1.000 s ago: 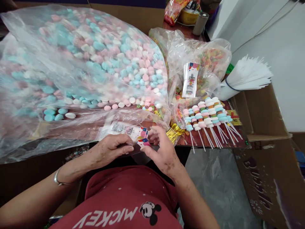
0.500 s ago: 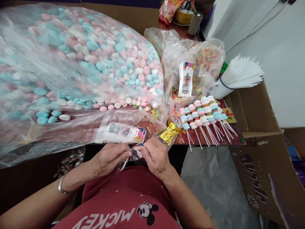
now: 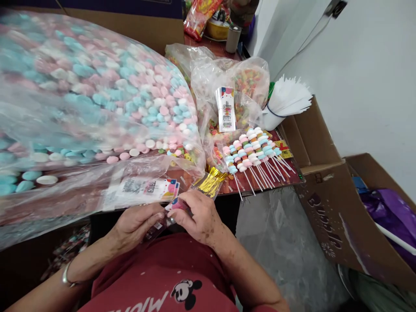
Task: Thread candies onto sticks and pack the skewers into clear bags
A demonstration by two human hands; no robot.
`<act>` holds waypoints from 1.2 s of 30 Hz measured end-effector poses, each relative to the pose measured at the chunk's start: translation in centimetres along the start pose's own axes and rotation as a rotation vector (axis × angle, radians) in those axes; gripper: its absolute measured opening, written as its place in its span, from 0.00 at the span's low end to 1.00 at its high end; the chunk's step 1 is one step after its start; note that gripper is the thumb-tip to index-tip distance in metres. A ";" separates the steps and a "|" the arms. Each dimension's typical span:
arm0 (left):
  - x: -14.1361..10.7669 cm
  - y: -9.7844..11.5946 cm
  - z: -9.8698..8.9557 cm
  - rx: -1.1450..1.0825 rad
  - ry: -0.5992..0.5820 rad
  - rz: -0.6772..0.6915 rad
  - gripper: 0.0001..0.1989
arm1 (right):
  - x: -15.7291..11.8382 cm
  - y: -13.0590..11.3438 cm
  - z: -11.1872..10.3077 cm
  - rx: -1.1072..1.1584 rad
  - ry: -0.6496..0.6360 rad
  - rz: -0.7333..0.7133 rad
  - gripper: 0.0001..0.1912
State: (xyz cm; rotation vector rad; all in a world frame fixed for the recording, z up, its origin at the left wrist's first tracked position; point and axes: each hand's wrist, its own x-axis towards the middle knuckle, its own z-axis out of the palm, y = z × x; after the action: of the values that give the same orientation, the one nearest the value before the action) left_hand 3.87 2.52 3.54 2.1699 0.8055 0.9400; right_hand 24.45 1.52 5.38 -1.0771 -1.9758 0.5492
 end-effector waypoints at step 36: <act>-0.1 -1.4 -1.7 -0.452 0.034 -0.466 0.16 | -3.5 3.0 -11.4 -0.394 0.265 -0.093 0.13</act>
State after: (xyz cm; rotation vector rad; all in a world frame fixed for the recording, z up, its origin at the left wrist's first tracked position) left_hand 2.09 3.82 3.36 1.4963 0.9533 0.8199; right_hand 36.28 0.18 8.43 -1.2146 -1.9264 -0.0406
